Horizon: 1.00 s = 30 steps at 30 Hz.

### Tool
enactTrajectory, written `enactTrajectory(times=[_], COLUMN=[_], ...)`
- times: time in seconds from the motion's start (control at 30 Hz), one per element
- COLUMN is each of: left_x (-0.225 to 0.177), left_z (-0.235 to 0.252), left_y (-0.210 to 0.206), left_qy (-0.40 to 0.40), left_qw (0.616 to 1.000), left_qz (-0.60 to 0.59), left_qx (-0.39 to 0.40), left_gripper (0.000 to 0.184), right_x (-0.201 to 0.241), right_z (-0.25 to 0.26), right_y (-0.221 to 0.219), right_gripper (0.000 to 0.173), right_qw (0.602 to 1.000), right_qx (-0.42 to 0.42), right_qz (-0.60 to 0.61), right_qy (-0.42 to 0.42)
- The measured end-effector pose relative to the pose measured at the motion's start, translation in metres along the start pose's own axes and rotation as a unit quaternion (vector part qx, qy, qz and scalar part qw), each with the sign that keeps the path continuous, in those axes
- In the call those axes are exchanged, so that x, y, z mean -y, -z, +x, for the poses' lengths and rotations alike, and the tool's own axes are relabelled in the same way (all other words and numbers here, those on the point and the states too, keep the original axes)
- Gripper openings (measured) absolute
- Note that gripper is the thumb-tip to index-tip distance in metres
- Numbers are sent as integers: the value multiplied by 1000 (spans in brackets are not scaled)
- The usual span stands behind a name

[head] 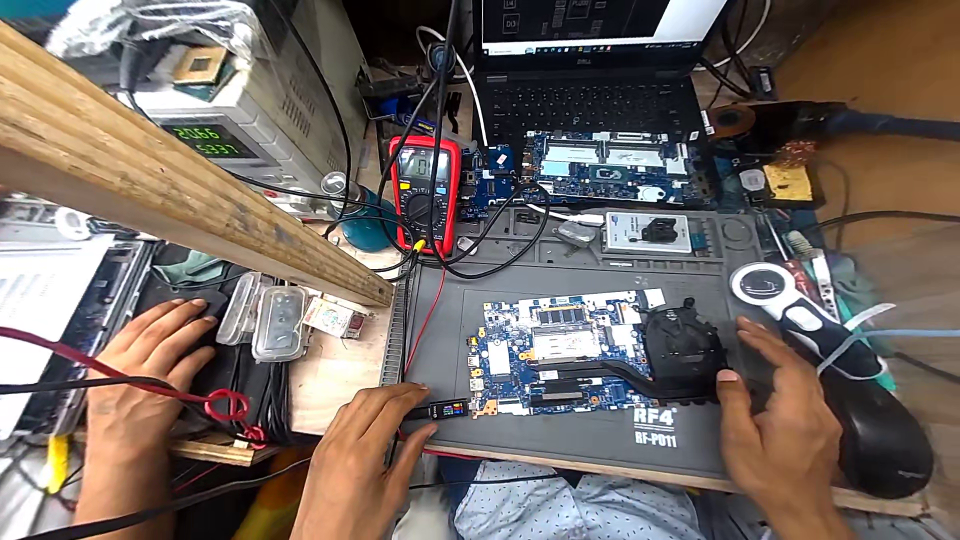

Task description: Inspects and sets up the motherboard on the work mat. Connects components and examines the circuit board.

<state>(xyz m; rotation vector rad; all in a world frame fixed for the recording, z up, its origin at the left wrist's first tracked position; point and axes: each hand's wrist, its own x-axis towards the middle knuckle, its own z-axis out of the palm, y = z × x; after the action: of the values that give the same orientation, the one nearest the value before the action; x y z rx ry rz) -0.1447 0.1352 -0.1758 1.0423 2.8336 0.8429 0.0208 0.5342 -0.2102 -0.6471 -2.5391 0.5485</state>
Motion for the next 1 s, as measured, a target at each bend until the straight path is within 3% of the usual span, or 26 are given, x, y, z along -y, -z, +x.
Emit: enactTrajectory(times=[1.0], left_x=[1], left_z=[-1], left_y=[-4], left_qy=[-5], left_qw=[1000], left_qz=[-5], left_qx=[9], left_gripper=[30], right_x=[-1], right_z=[-1], right_y=[0], right_gripper=[51], right_qw=[1000], right_qx=[2], right_qz=[-10], right_qy=[4])
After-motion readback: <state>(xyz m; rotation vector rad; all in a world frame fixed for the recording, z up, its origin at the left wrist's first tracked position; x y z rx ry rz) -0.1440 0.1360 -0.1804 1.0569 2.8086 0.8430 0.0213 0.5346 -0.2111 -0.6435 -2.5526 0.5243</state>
